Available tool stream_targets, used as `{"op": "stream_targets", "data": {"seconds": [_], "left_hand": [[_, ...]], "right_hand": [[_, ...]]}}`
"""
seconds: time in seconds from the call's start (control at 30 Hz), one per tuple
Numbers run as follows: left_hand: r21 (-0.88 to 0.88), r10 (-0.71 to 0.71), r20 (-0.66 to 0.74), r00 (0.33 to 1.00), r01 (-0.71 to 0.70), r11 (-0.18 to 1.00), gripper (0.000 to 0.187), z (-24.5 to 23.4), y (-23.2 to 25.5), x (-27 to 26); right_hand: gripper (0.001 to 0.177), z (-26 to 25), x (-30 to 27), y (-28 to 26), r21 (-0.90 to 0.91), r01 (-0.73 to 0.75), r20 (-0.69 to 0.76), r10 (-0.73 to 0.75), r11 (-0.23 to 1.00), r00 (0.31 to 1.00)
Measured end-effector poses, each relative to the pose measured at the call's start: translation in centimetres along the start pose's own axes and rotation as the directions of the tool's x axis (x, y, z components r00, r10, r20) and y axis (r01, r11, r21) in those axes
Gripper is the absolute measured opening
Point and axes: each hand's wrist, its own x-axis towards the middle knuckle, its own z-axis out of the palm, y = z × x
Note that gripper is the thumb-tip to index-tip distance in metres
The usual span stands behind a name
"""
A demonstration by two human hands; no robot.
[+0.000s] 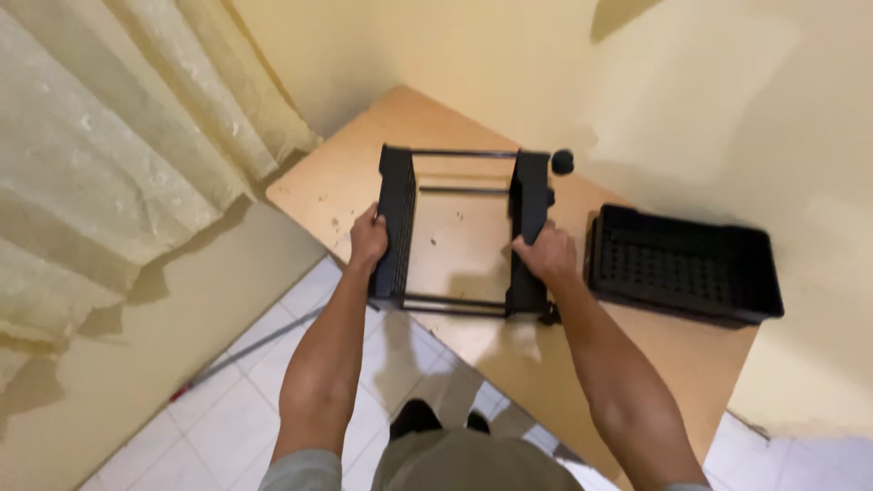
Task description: The person assembles a black plastic storage shelf by inserting vertical poles into perforated trays and stacking the trays to form a multi-tier unit. The person handles trays and poles, aligns them, and secures the structure on a wooden table.
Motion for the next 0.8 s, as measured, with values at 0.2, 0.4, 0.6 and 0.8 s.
{"op": "stream_targets", "data": {"seconds": [0.2,0.4,0.6,0.8], "left_hand": [[0.003,0.035,0.012,0.999,-0.035,0.999,0.046,0.8,-0.4,1.4],[0.056,-0.031,0.047,0.998,0.028,0.998,0.051,1.7,-0.3,2.6],[0.032,0.011,0.058,0.998,-0.013,0.999,0.054,2.0,-0.3,3.9],[0.026,-0.009,0.0,1.0,0.009,1.0,0.057,3.8,-1.3,5.6]], "right_hand": [[0.072,0.8,1.6,0.8,-0.053,-0.036,0.094,0.041,0.998,0.995],[0.077,1.7,3.0,1.5,-0.006,0.004,0.082,-0.004,1.0,0.997],[0.072,2.3,3.5,1.1,0.014,-0.044,0.071,0.043,0.999,0.997],[0.075,2.3,4.4,1.1,-0.044,-0.067,0.068,0.07,0.997,0.995]]}}
